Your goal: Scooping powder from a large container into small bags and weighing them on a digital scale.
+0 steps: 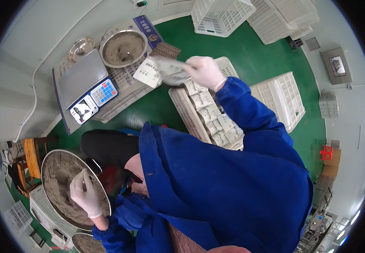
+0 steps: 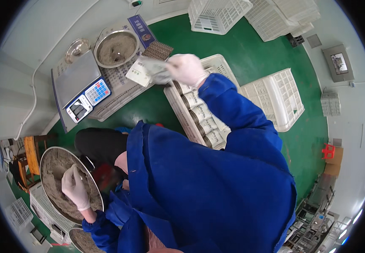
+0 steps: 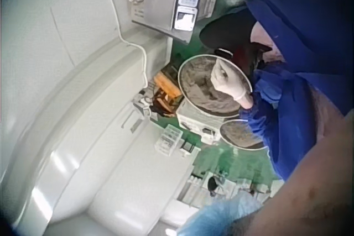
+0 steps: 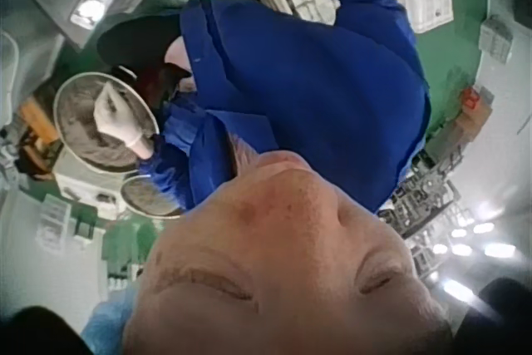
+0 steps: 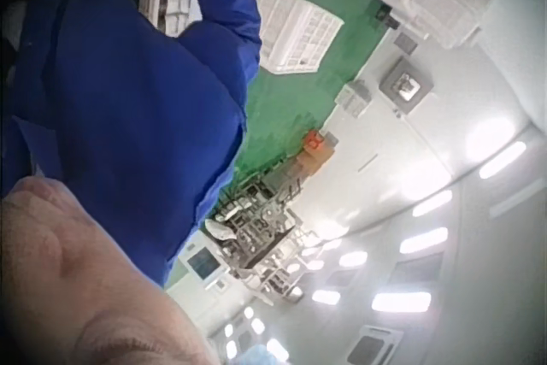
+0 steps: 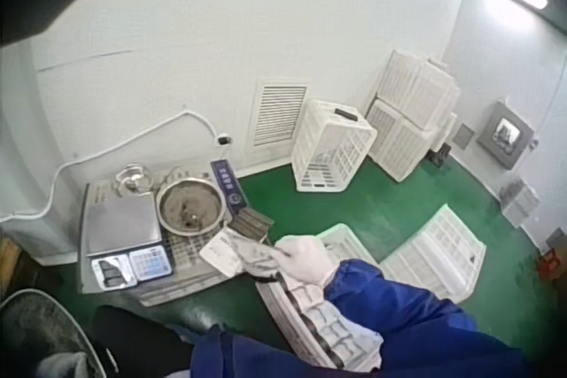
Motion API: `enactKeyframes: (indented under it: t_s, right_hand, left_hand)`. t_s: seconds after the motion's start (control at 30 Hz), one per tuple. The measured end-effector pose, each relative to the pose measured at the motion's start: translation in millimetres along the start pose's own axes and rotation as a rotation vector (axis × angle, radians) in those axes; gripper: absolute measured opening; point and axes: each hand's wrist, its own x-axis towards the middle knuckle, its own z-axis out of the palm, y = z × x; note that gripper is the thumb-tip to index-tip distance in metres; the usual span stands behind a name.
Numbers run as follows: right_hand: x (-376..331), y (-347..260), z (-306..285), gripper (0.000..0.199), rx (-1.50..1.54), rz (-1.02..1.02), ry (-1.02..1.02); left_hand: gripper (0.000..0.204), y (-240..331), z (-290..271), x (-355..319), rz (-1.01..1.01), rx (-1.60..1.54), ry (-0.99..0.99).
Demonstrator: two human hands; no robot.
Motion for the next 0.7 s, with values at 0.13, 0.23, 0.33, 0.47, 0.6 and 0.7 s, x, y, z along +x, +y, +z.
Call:
enactKeyframes:
  t_s: [0.13, 0.23, 0.33, 0.47, 0.6, 0.7]
  right_hand:
    - [-30, 86, 11, 0.035, -0.160, 0.319, -0.068]
    - [-69, 155, 7, 0.034, -0.315, 0.512, -0.070]
    - [-114, 214, -12, 0.034, -0.385, 0.762, -0.088]
    - [-179, 238, -19, 0.030, -0.494, 0.730, -0.190]
    - [-255, 205, 46, 0.047, -0.515, 0.838, -0.754]
    - [-309, 192, 90, 0.063, -0.453, 0.858, -0.908]
  left_hand:
    - [0.013, -2, 15, -4, 0.047, -0.036, -0.037]
    - [0.014, -4, 22, -9, 0.062, -0.065, -0.018]
    - [0.013, -6, 24, -10, 0.086, -0.024, -0.042]
    - [0.013, -6, 29, -13, 0.064, -0.015, -0.064]
    - [0.010, -2, 38, -11, 0.035, 0.009, -0.107]
    - [0.009, 8, 39, -6, 0.068, 0.066, -0.138]
